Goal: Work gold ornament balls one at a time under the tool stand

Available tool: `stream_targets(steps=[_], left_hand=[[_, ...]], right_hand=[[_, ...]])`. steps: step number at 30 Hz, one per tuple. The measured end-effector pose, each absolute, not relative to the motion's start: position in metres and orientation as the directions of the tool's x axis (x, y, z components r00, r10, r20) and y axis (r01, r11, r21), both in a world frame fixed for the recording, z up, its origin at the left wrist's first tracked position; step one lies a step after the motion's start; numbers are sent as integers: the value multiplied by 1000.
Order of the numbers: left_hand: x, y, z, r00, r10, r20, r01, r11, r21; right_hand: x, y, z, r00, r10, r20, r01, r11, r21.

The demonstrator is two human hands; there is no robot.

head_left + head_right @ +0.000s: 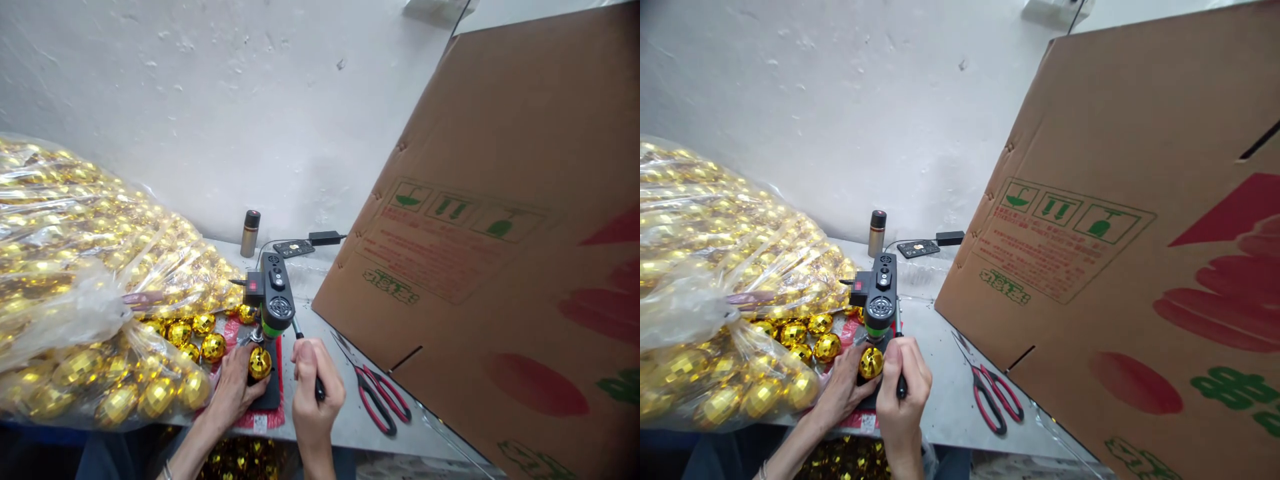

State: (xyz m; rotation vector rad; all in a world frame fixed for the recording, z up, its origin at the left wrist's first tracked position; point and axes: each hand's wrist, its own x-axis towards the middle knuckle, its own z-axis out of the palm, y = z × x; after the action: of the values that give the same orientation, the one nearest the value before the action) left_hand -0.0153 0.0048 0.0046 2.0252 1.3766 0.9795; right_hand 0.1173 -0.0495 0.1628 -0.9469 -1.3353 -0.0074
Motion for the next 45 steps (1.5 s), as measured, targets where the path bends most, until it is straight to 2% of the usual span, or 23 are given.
stream_targets(steps=[8, 13, 20, 33, 45], left_hand=[[-14, 0, 10, 252, 928, 273, 569, -370, 734], [-13, -1, 8, 259, 930, 259, 592, -365, 718], [-10, -2, 1, 254, 927, 275, 609, -374, 699], [-10, -3, 13, 276, 940, 198, 621, -332, 710], [-10, -6, 25, 260, 953, 155, 636, -290, 715]], right_hand=[[116, -50, 117, 295, 429, 854, 530, 670, -520], [112, -48, 99, 391, 408, 825, 492, 665, -562], [107, -49, 93, 429, 411, 804, 468, 661, -587], [102, -49, 86, 483, 407, 775, 417, 672, -612], [96, -43, 90, 507, 323, 799, 456, 686, -566]])
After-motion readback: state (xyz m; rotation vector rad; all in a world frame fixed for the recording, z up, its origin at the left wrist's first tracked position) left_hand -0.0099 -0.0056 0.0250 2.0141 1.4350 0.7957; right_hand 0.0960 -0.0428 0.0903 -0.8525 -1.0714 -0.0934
